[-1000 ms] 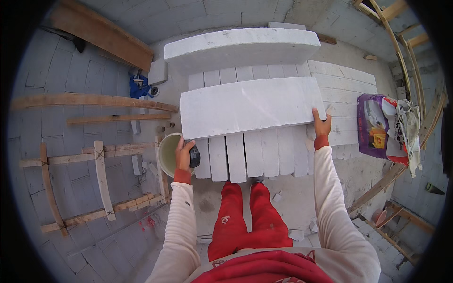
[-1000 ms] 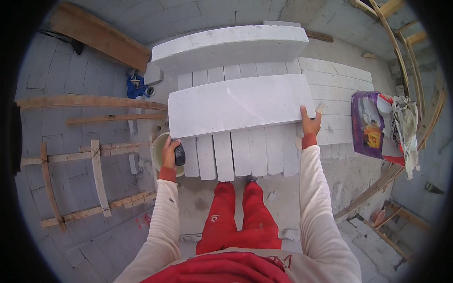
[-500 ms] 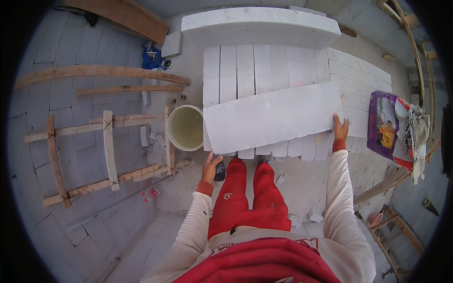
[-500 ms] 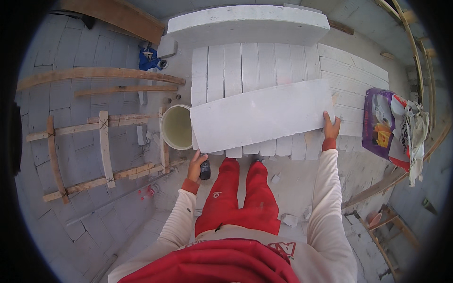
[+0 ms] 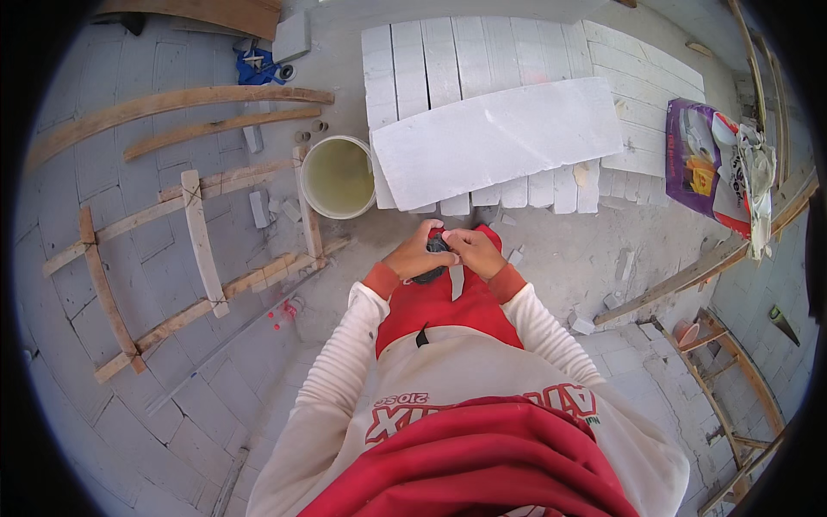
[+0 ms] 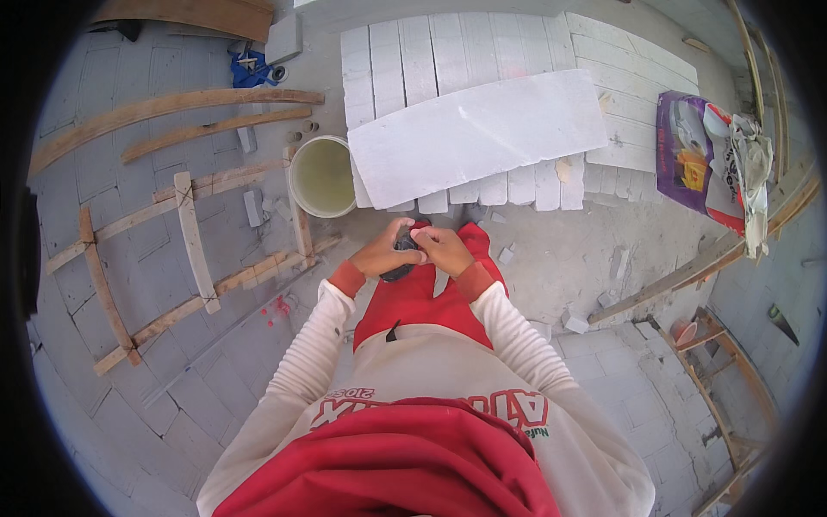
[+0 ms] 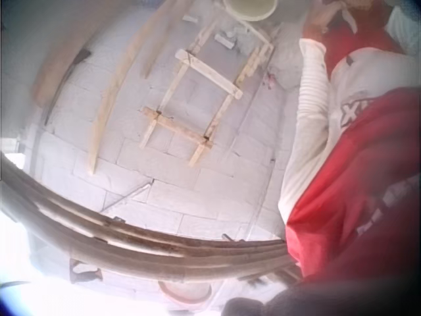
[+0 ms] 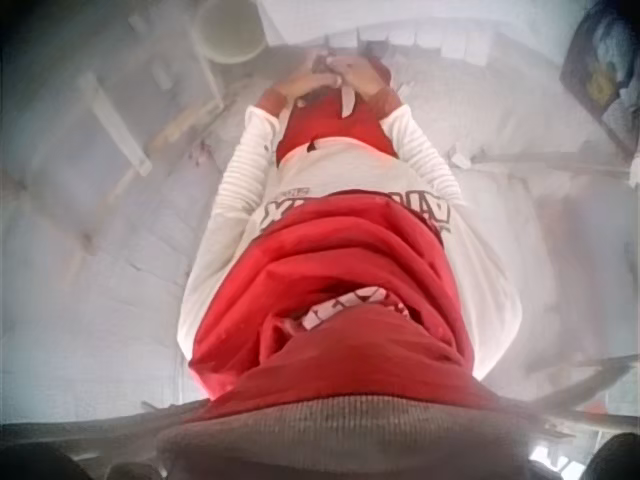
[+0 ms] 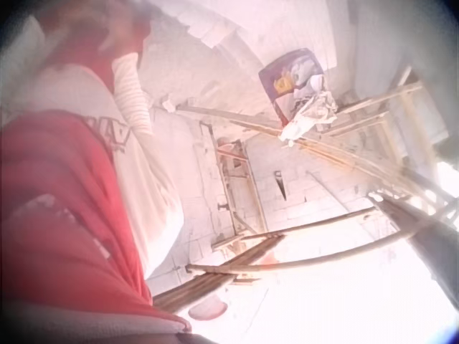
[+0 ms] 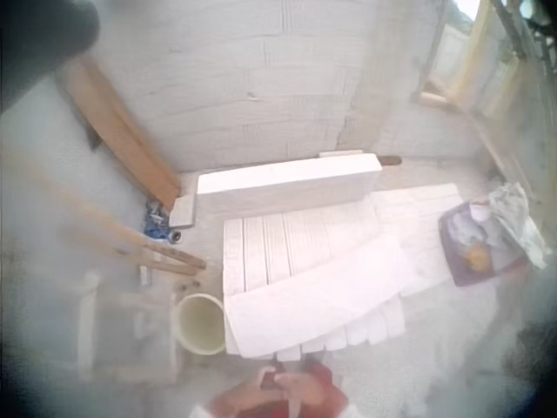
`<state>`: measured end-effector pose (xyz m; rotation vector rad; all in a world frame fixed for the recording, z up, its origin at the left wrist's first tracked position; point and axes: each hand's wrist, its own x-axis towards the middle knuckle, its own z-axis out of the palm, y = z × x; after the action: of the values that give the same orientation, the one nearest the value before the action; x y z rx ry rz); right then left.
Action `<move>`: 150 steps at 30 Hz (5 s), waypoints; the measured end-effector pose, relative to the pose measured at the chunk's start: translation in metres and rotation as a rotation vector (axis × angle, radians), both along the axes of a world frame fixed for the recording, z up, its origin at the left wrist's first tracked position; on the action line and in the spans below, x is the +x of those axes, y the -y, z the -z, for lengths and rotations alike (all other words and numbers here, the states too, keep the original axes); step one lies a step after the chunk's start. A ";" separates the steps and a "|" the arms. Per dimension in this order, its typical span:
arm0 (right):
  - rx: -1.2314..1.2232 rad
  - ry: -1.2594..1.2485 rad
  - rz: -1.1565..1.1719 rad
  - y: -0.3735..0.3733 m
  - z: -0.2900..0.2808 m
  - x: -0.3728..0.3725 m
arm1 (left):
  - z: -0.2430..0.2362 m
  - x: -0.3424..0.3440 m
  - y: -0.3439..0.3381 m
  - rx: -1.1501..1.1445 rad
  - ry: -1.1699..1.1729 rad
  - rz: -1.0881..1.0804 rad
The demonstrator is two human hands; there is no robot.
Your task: The person measures curved wall sections and straight brick pieces using a tape measure, then cuts a brick to size with a hand saw.
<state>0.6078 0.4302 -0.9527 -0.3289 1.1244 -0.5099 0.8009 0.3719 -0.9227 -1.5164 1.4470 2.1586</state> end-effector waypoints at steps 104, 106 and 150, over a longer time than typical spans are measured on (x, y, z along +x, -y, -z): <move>-0.111 -0.672 0.836 0.194 0.091 -0.078 | 0.123 0.111 0.223 -0.126 0.110 0.421; -0.107 -0.681 0.835 0.201 0.091 -0.080 | 0.118 0.107 0.229 -0.119 0.105 0.439; 0.064 -0.233 0.466 0.031 0.016 -0.057 | -0.004 -0.017 0.207 -0.481 0.031 0.391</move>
<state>0.5513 0.3989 -0.9685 -0.0667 1.4496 -0.8592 0.7840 0.1653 -0.9190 -1.2291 2.1478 1.6293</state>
